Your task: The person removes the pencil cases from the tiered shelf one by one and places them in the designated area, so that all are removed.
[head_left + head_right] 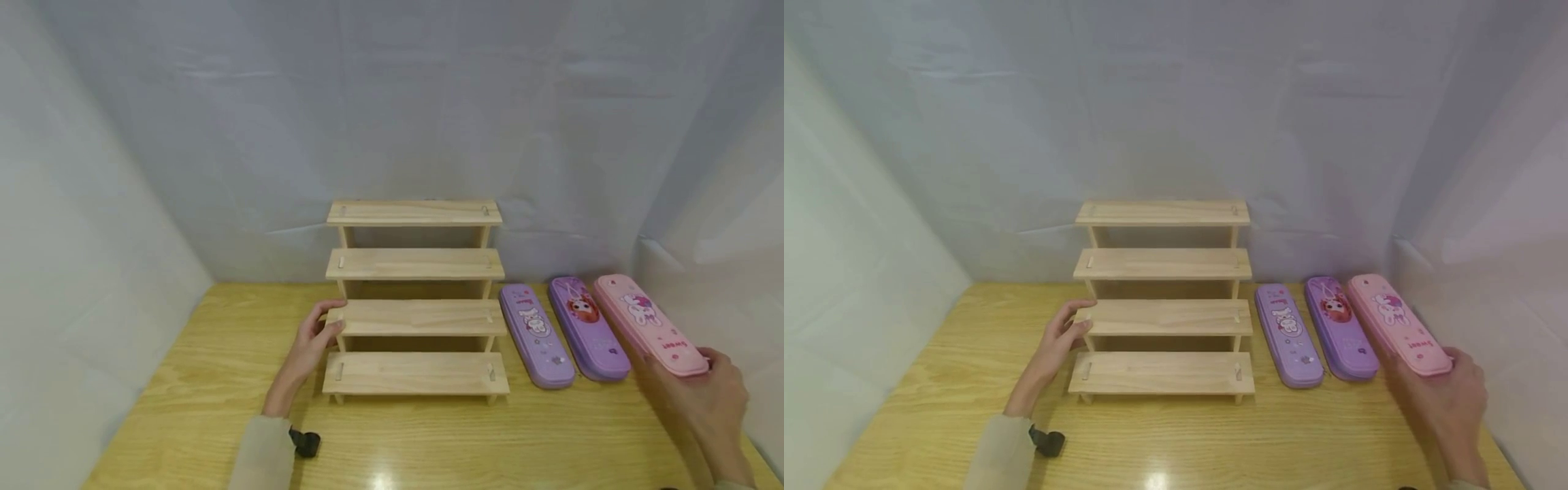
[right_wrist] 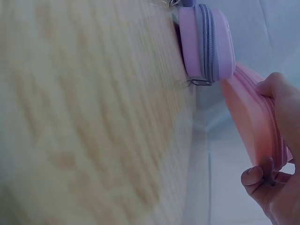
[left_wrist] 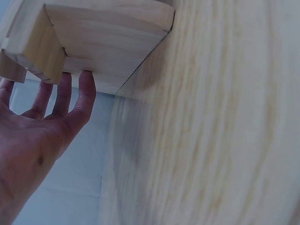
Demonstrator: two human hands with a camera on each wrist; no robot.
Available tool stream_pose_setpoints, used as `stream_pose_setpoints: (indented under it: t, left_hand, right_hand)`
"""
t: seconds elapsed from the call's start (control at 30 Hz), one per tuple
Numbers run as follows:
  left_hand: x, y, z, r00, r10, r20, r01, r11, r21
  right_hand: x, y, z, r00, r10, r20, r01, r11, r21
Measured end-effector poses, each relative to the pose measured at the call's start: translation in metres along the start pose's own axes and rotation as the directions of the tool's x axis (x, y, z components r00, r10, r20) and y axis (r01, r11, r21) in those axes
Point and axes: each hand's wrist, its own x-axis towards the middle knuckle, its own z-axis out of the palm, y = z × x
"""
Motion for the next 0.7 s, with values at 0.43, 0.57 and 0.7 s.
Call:
stream_pose_setpoints:
  t: [0.43,0.57,0.7]
  left_hand:
    - [-0.0009,-0.0008,-0.0006,1.000,-0.003,-0.002,0.003,1.000,0.002]
    - [-0.0003,-0.0017,-0.0003,1.000,-0.002,-0.005,0.002,1.000,-0.002]
    - [0.0007,-0.0030,-0.0001,1.000,-0.005,-0.005,0.005,1.000,0.001]
  right_hand:
    - [0.0050,0.0061,0.0021,0.995,-0.073,0.065,0.078,0.993,-0.083]
    - [0.0070,0.0089,0.0021,0.992,-0.120,0.050,0.123,0.989,-0.084]
    - [0.0096,0.0079,0.0028,0.993,-0.096,0.069,0.103,0.989,-0.107]
